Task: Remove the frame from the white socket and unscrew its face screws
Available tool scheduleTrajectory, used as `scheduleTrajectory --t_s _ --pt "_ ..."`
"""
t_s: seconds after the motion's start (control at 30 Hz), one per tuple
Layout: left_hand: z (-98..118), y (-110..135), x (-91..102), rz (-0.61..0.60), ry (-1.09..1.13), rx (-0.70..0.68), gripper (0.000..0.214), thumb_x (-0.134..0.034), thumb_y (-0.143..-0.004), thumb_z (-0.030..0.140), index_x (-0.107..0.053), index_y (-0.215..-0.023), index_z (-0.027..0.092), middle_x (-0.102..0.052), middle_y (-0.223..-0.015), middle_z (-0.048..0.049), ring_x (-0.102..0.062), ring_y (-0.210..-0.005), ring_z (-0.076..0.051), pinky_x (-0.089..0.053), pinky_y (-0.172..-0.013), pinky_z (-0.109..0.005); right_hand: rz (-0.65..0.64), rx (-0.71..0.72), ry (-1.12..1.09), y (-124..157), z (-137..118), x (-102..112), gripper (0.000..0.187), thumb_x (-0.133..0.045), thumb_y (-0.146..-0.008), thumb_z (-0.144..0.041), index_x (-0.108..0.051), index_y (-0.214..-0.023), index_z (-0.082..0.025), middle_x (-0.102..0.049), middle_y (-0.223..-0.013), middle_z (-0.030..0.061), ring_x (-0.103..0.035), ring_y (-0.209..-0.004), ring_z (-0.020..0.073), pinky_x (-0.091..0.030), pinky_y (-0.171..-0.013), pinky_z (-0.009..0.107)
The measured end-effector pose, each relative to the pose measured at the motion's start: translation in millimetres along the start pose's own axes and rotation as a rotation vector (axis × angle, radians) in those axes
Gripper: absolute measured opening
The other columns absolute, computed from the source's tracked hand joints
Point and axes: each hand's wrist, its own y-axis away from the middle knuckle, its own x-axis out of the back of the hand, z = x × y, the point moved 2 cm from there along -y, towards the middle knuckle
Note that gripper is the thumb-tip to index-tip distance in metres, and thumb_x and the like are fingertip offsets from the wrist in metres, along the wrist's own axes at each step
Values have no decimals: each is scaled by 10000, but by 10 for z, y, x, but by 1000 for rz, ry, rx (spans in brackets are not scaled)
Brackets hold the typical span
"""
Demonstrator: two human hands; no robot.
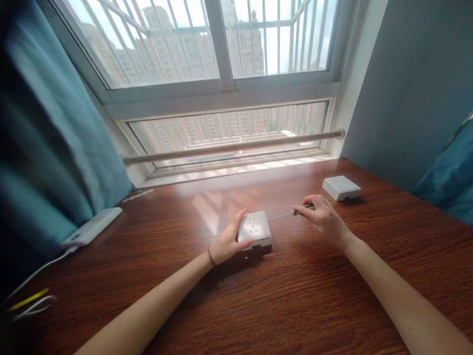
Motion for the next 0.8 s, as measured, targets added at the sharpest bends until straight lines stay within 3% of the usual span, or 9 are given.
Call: scheduleTrajectory --t_s 0.47,0.67,0.8 --pt "-10 -7 -2 -6 -69 -49 734 -692 -682 394 -343 -1296 195 -416 -1303 -109 -417 -1192 -281 -313 -1042 -411 -11 -30 -48 21 61 -113 311 -458 -863 -243 -623 -1125 -267 -526 -982 96 -488 -937 231 -420 -847 393" --pt "-48 -20 9 -14 -68 -57 774 -711 -662 410 -333 -1295 175 -393 -1313 -122 -396 -1207 -285 -301 -1051 -412 -176 -133 -270 65 168 -377 264 -451 -855 -264 -639 -1038 -231 -592 -944 75 -544 -900 217 -433 -832 372" --pt "-80 -24 14 -20 -43 -47 826 -734 -631 420 -309 -1297 179 -392 -1302 -124 -394 -1205 -286 -307 -1043 -426 -228 -176 -319 74 216 -443 246 -464 -849 -274 -635 -1013 -205 -619 -969 75 -544 -927 225 -407 -864 386"
